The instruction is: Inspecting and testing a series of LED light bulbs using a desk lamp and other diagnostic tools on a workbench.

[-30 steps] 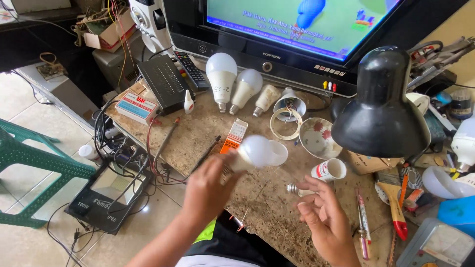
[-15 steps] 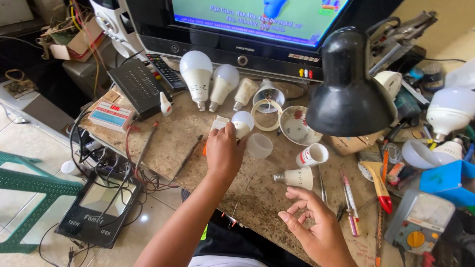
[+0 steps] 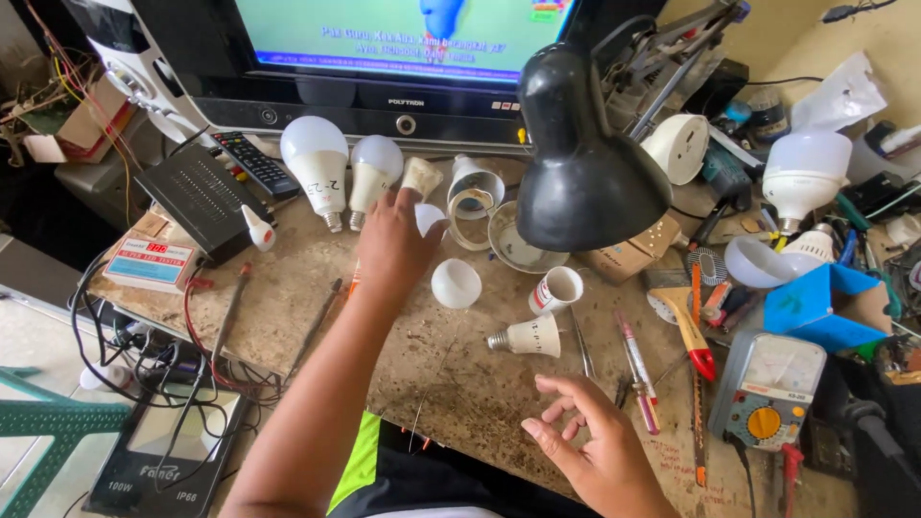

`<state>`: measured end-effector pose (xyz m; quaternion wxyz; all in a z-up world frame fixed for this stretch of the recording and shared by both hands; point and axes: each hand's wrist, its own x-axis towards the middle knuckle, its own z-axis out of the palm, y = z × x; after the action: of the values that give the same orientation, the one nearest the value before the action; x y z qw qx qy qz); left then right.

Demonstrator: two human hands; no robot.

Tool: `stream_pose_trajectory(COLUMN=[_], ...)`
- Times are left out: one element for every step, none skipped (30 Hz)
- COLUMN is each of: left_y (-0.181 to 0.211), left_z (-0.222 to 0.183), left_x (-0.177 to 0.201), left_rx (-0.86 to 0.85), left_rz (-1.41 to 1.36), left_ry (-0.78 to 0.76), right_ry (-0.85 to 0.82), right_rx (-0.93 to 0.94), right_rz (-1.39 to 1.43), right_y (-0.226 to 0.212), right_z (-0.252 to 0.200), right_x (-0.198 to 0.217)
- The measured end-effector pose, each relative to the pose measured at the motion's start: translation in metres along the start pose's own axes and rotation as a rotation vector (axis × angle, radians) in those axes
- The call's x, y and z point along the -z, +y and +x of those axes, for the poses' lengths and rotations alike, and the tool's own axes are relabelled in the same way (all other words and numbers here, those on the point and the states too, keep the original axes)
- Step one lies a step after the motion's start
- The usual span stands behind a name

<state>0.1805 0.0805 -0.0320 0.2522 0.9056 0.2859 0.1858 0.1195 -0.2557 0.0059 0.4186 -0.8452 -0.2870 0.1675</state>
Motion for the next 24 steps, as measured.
stream_pose_trajectory(left_y=[0.011,0.021,0.032,0.035,0.039,0.042,0.046,0.05,0.056,0.059,0.063,0.066,0.067,0.067,0.067,0.062,0.057,0.051,0.049,0.046,0.043,0.041,0.038,0.034], left_z=[0.015,0.028,0.041,0.054,0.067,0.079,0.084,0.089,0.095,0.098,0.1,0.101,0.102,0.103,0.104,0.106,0.107,0.11,0.108,0.106,0.105,0.103,0.102,0.101], left_x=[0.001,0.002,0.002,-0.008,-0.017,-0.029,-0.035,-0.042,-0.049,-0.053,-0.058,-0.064,-0.062,-0.062,-0.061,-0.063,-0.065,-0.065,-0.061,-0.056,-0.051,-0.045,-0.039,-0.032], left_rx=[-0.008,-0.037,-0.067,-0.075,-0.106,-0.136,-0.143,-0.149,-0.154,-0.164,-0.191,-0.218,-0.225,-0.225,-0.225,-0.228,-0.232,-0.233,-0.234,-0.226,-0.218,-0.217,-0.221,-0.223], left_rz=[-0.002,0.08,0.164,0.162,0.301,0.442,0.441,0.444,0.448,0.447,0.46,0.471,0.468,0.471,0.474,0.473,0.459,0.448,0.449,0.486,0.523,0.526,0.525,0.525], left_ry=[-0.002,-0.13,-0.258,-0.257,-0.271,-0.287,-0.288,-0.29,-0.292,-0.293,-0.284,-0.277,-0.282,-0.285,-0.287,-0.292,-0.269,-0.242,-0.242,-0.22,-0.197,-0.198,-0.176,-0.152], right_ry=[0.008,-0.002,-0.012,-0.004,-0.008,-0.015,-0.009,-0.014,-0.02,-0.011,0.006,0.021,0.028,0.033,0.038,0.04,0.065,0.09,0.091,0.135,0.18,0.179,0.163,0.145], right_rx=[-0.002,-0.012,-0.022,-0.022,-0.03,-0.041,-0.044,-0.114,-0.184,-0.188,-0.227,-0.27,-0.277,-0.26,-0.244,-0.249,-0.279,-0.305,-0.305,-0.215,-0.125,-0.125,-0.101,-0.075], right_rz=[0.0,-0.013,-0.025,-0.026,-0.02,-0.012,-0.012,-0.03,-0.048,-0.047,-0.012,0.021,0.021,0.019,0.016,0.017,-0.002,-0.019,-0.018,-0.031,-0.044,-0.041,-0.041,-0.042], right_y=[-0.001,-0.001,-0.002,-0.001,0.0,0.002,0.002,0.002,0.003,0.005,0.008,0.011,0.014,0.018,0.021,0.023,0.024,0.025,0.028,0.03,0.032,0.031,0.03,0.028], right_z=[0.0,-0.002,-0.003,-0.005,-0.006,-0.009,-0.011,-0.012,-0.014,-0.015,-0.017,-0.019,-0.021,-0.022,-0.024,-0.025,-0.027,-0.027,-0.026,-0.024,-0.023,-0.018,-0.014,-0.009], right_x=[0.002,0.003,0.005,0.006,0.007,0.008,0.011,0.014,0.017,0.019,0.021,0.024,0.026,0.029,0.031,0.033,0.036,0.038,0.039,0.04,0.041,0.042,0.043,0.044])
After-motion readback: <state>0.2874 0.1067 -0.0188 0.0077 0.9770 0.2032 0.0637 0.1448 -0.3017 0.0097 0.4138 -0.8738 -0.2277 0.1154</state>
